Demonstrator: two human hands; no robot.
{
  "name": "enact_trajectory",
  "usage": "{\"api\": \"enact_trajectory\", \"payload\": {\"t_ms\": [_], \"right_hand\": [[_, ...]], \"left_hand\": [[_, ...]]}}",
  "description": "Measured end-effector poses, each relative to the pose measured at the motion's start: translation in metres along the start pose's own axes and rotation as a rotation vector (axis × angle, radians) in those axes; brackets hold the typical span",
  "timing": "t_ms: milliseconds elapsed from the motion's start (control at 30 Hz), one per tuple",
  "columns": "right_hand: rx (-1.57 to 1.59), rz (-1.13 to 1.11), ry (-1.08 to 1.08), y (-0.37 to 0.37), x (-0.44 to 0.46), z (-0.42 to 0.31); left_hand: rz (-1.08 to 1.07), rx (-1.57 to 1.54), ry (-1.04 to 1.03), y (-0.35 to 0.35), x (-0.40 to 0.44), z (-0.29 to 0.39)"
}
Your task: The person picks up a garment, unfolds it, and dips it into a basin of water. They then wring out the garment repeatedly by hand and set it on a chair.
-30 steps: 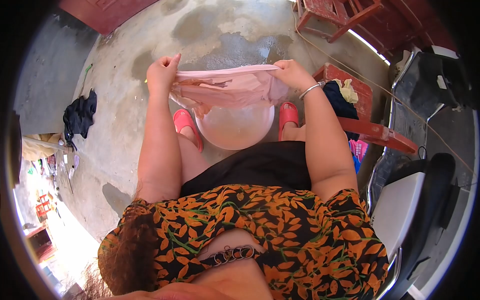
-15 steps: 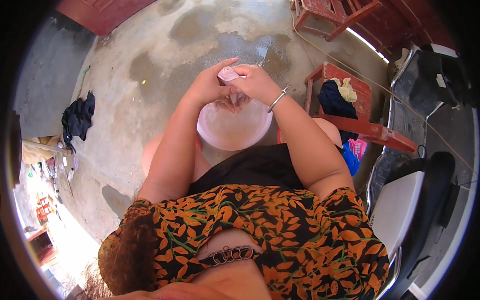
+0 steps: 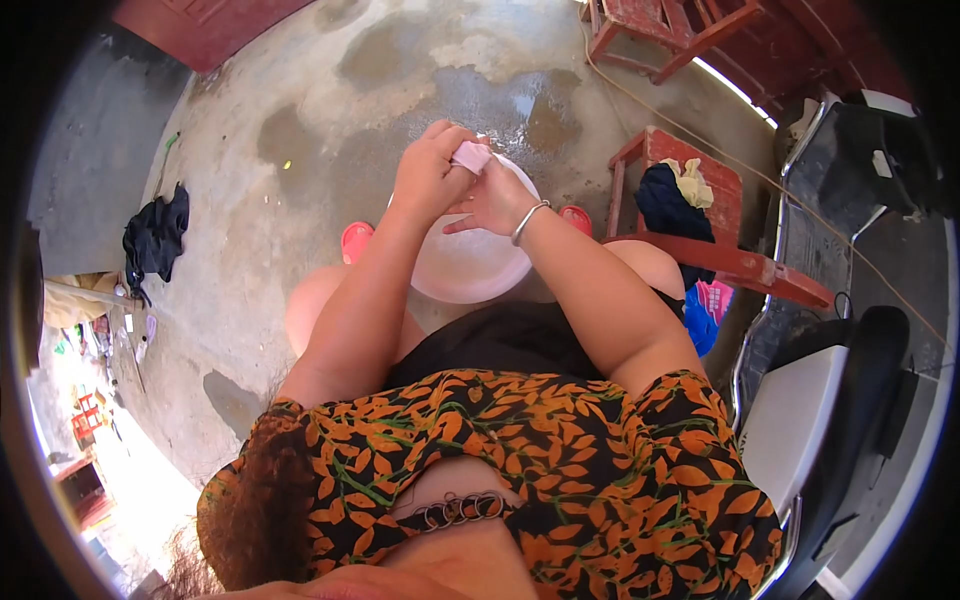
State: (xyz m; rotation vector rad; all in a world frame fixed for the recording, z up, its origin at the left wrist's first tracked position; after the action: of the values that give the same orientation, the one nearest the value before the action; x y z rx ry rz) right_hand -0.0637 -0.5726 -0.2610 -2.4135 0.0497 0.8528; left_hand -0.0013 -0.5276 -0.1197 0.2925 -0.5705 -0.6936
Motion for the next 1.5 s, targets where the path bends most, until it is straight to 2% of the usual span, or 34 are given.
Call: {"api": "enact_trajectory", "payload": {"t_ms": [67, 100, 133, 200, 233, 267, 333, 367, 433, 533, 567, 600, 633, 733, 767, 800, 867, 1033, 1100, 1167, 1200, 1267, 1300, 1400, 1467, 1500], "right_hand": [[0.466, -0.440, 0.314, 0.001, 0.023, -0.016], [0.295, 0.160, 0.265, 0.018, 0.003, -0.023], [0.295, 0.158, 0.266, -0.002, -0.017, -0.037], [0.239, 0.021, 0.295, -0.037, -0.038, -0.057], [0.283, -0.118, 0.342, -0.035, -0.024, -0.053], [0.279, -0.118, 0.343, -0.019, 0.000, -0.035], [0.562, -0.297, 0.769, -0.002, 0.024, -0.038], [0.461, 0.221, 0.517, -0.029, -0.018, -0.035], [0.385, 0.170, 0.489, -0.039, -0.026, -0.044], [0.271, 0.116, 0.468, -0.034, -0.023, -0.047], [0.344, -0.078, 0.409, -0.037, -0.022, -0.046], [0.412, -0.271, 0.348, -0.041, -0.019, -0.043], [0.322, 0.068, 0.401, 0.006, 0.005, -0.035], [0.411, 0.026, 0.346, 0.007, 0.015, -0.019], [0.459, 0.217, 0.504, -0.011, -0.023, -0.038], [0.457, 0.221, 0.493, -0.025, -0.027, -0.043], [0.118, 0.358, 0.536, -0.033, -0.033, -0.063], [0.010, 0.301, 0.554, -0.028, -0.028, -0.065], [-0.146, 0.290, 0.578, -0.023, -0.030, -0.074], [-0.153, 0.218, 0.540, -0.019, -0.029, -0.077], [-0.151, 0.149, 0.501, -0.022, -0.028, -0.073], [-0.260, 0.128, 0.477, -0.024, -0.031, -0.070], [-0.376, 0.107, 0.451, -0.029, -0.033, -0.067], [-0.375, 0.024, 0.523, -0.039, -0.038, -0.073], [-0.340, 0.037, 0.538, -0.041, -0.041, -0.075], [-0.295, 0.053, 0.558, -0.040, -0.043, -0.076]], "left_hand": [[-0.064, -0.008, -0.193, -0.026, -0.016, 0.029], [-0.074, -0.023, -0.289, -0.033, -0.024, 0.045], [-0.074, -0.022, -0.290, -0.035, -0.029, 0.050], [-0.207, -0.002, -0.401, -0.048, -0.039, 0.066], [-0.178, 0.020, -0.463, -0.044, -0.040, 0.072], [-0.175, 0.019, -0.466, -0.043, -0.038, 0.067], [0.075, 0.195, -0.302, -0.019, -0.020, 0.033], [0.081, 0.191, -0.297, -0.010, -0.012, 0.032], [0.293, 0.183, 0.060, 0.031, 0.003, 0.011], [0.243, 0.241, 0.098, 0.023, -0.001, 0.012], [0.237, 0.242, 0.095, 0.017, -0.006, 0.013], [0.090, 0.255, -0.104, -0.006, -0.012, 0.029], [-0.055, 0.267, -0.300, -0.028, -0.021, 0.045], [-0.180, 0.260, -0.235, -0.045, -0.030, 0.039], [0.123, 0.165, -0.200, -0.016, -0.023, 0.028], [0.124, 0.162, -0.188, -0.006, -0.018, 0.024], [0.252, 0.044, 0.271, 0.032, -0.003, -0.016], [0.168, 0.035, 0.355, 0.035, -0.004, -0.038], [0.150, -0.019, 0.392, 0.038, -0.004, -0.044], [-0.135, -0.110, 0.362, 0.018, 0.000, -0.046], [-0.139, -0.105, 0.364, 0.017, -0.003, -0.046], [-0.310, -0.354, 0.416, -0.005, -0.016, -0.040], [-0.313, -0.355, 0.416, -0.004, -0.014, -0.039], [-0.316, -0.253, 0.389, 0.009, -0.004, -0.031], [-0.275, -0.491, 0.565, 0.014, -0.005, -0.035], [-0.274, -0.490, 0.565, 0.010, -0.004, -0.041]]}}
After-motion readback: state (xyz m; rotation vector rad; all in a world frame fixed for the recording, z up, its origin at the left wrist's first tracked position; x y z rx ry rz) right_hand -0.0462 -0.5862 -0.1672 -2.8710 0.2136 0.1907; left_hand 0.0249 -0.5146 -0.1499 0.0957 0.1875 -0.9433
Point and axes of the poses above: each hand's wrist, its own x-axis towards the middle knuckle, its own y-axis out of the back of the hand, z = x × y, the point moved 9 cm from there along x, towards the middle knuckle, and after that the axes turned 10 degrees about -x, right-handed, at the moved point
